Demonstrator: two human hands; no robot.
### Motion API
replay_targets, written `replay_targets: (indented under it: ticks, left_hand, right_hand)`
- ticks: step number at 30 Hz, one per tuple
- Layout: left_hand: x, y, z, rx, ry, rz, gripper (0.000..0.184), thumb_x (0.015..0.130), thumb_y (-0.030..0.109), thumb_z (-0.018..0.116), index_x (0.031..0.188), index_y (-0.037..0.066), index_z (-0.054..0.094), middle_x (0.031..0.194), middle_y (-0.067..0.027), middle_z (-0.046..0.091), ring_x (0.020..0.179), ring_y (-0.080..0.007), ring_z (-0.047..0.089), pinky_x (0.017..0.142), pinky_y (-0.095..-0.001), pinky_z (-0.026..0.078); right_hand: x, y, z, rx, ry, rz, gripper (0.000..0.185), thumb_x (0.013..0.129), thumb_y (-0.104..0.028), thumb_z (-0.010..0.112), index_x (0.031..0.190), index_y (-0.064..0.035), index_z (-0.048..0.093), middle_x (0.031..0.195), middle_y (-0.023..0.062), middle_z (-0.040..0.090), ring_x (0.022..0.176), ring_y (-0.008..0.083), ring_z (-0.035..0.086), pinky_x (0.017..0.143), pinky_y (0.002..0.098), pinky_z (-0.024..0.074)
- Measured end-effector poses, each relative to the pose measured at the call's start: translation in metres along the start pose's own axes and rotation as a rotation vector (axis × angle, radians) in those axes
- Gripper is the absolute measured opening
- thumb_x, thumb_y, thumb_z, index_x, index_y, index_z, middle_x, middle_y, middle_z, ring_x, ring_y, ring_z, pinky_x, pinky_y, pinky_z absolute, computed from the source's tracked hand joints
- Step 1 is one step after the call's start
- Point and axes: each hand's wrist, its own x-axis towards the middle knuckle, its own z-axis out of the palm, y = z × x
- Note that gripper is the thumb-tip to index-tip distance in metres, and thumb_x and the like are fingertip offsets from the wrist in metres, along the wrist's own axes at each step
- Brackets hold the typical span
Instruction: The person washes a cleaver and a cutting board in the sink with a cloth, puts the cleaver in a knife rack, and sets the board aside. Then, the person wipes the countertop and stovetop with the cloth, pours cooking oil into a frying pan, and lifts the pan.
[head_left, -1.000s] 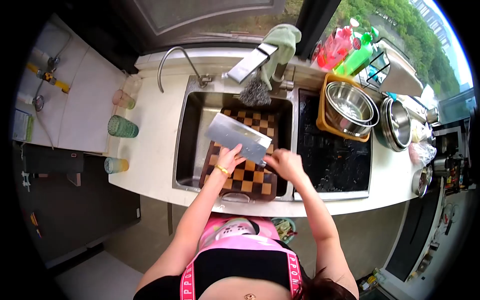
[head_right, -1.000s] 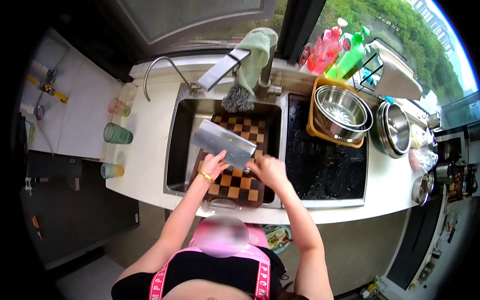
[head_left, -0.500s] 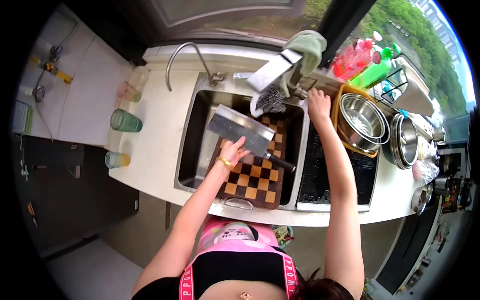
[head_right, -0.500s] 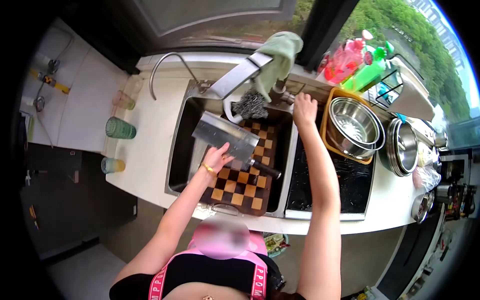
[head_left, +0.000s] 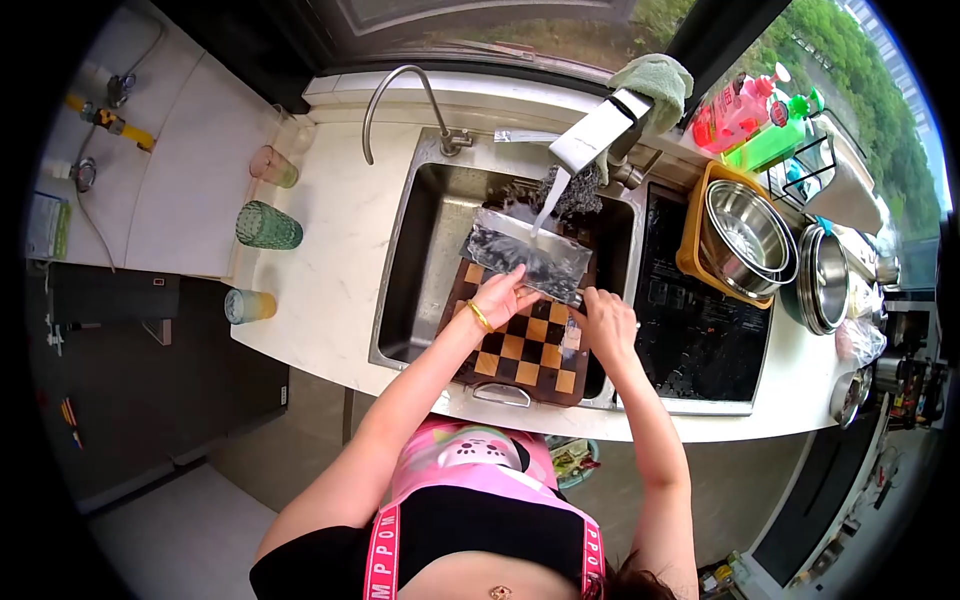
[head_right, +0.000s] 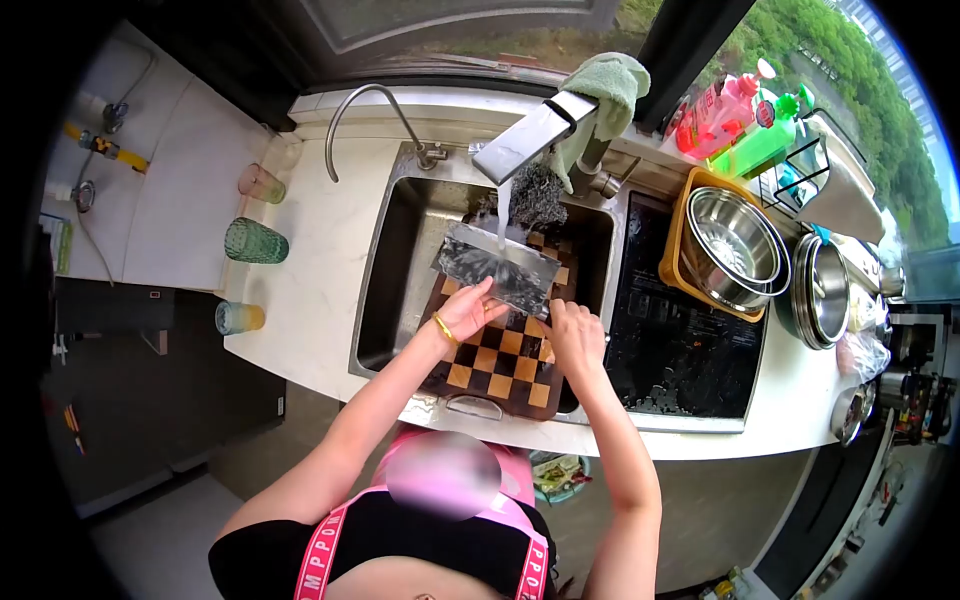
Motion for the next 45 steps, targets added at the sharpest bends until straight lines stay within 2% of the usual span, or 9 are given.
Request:
replay_targets:
  ticks: [4, 6, 8, 13, 24, 32, 38, 41, 45]
  left_hand:
    - [-0.032, 0.015, 0.013, 0.483, 0.066, -0.279, 0.023, 0.091, 0.022, 0.048, 0.096, 0.001, 0.058, 0.104, -0.011, 0.062, 0.098, -0.0238, 0.059, 0.083, -0.0343, 0.05]
    - [-0.053, 0.031, 0.028, 1.581, 0.207, 0.262, 0.023, 0.089, 0.02, 0.05, 0.1, 0.001, 0.055, 0.108, -0.0127, 0.059, 0.095, -0.0276, 0.06, 0.079, -0.0333, 0.05]
    - [-0.055, 0.039, 0.026, 1.931, 0.194, 0.962, 0.039, 0.086, 0.025, 0.051, 0.118, 0.004, 0.048, 0.127, -0.0154, 0.045, 0.119, -0.0313, 0.041, 0.099, -0.0414, 0.033]
    - [-0.048, 0.043, 0.039, 2.341, -0.054, 0.888, 0.077, 0.082, 0.049, 0.047, 0.138, 0.002, 0.021, 0.144, -0.0146, 0.019, 0.134, -0.029, 0.016, 0.109, -0.0425, 0.008]
    - [-0.013, 0.057, 0.074, 2.329, -0.481, 0.947, 0.076, 0.083, 0.052, 0.04, 0.137, 0.003, 0.022, 0.144, -0.0129, 0.02, 0.134, -0.0241, 0.017, 0.108, -0.0428, 0.011]
    - [-0.003, 0.107, 0.018, 2.496, -0.118, 0.775, 0.071, 0.088, 0.053, 0.029, 0.141, 0.008, 0.011, 0.148, -0.0074, 0.01, 0.136, -0.0209, 0.006, 0.109, -0.0433, 0.003]
    - [-0.018, 0.135, -0.058, 2.345, 0.482, 0.401, 0.068, 0.091, 0.05, 0.025, 0.141, 0.006, 0.008, 0.148, -0.0117, 0.006, 0.137, -0.0242, 0.003, 0.108, -0.0471, 0.001]
    - [-0.034, 0.121, -0.059, 2.07, 0.594, 0.618, 0.066, 0.092, 0.045, 0.028, 0.14, 0.004, 0.008, 0.146, -0.0176, 0.007, 0.136, -0.0312, 0.004, 0.107, -0.0481, 0.004]
    - [-0.045, 0.078, -0.019, 1.961, 0.354, 0.831, 0.069, 0.092, 0.044, 0.032, 0.14, 0.003, 0.006, 0.145, -0.0212, 0.005, 0.135, -0.0347, 0.008, 0.107, -0.0479, 0.009]
  right_hand:
    - [-0.01, 0.003, -0.019, -0.081, -0.008, 0.032, 0.032, 0.067, -0.028, 0.072, 0.072, -0.0061, 0.049, 0.067, 0.0071, 0.055, 0.069, 0.0236, 0.059, 0.06, 0.0336, 0.0463]
    - [-0.011, 0.004, -0.023, -0.075, -0.005, 0.043, 0.032, 0.068, -0.028, 0.072, 0.072, -0.0059, 0.048, 0.067, 0.007, 0.055, 0.068, 0.0238, 0.058, 0.059, 0.0339, 0.0459]
    - [-0.012, 0.006, -0.021, -0.023, 0.001, 0.028, 0.029, 0.068, -0.028, 0.071, 0.074, -0.0075, 0.052, 0.069, 0.0063, 0.056, 0.069, 0.0232, 0.059, 0.061, 0.033, 0.0472]
    - [0.002, -0.012, 0.0, 0.119, 0.113, -0.036, 0.028, 0.067, -0.025, 0.071, 0.074, -0.0066, 0.051, 0.07, 0.0061, 0.055, 0.071, 0.0232, 0.057, 0.062, 0.0341, 0.0462]
    - [0.022, -0.033, 0.012, 0.164, 0.196, -0.111, 0.025, 0.064, -0.019, 0.069, 0.075, -0.008, 0.05, 0.069, 0.006, 0.054, 0.07, 0.0233, 0.056, 0.061, 0.034, 0.0454]
    - [-0.002, -0.006, 0.001, 0.08, 0.176, -0.005, 0.029, 0.063, -0.022, 0.073, 0.076, -0.0076, 0.052, 0.07, 0.0053, 0.056, 0.069, 0.0221, 0.057, 0.061, 0.0332, 0.046]
    - [-0.02, 0.001, -0.004, 0.133, 0.123, 0.05, 0.029, 0.066, -0.022, 0.073, 0.08, -0.0053, 0.054, 0.071, 0.0077, 0.056, 0.069, 0.0247, 0.058, 0.06, 0.0343, 0.0461]
    - [-0.024, 0.003, 0.007, 0.535, 0.112, 0.029, 0.03, 0.076, -0.025, 0.067, 0.09, 0.0, 0.057, 0.067, 0.0116, 0.056, 0.059, 0.0237, 0.058, 0.055, 0.0324, 0.0458]
    - [-0.026, -0.023, 0.021, 1.641, -0.458, 0.634, 0.039, 0.091, -0.039, 0.045, 0.081, -0.0026, 0.051, 0.056, 0.0019, 0.047, 0.041, 0.0109, 0.043, 0.037, 0.0244, 0.0344]
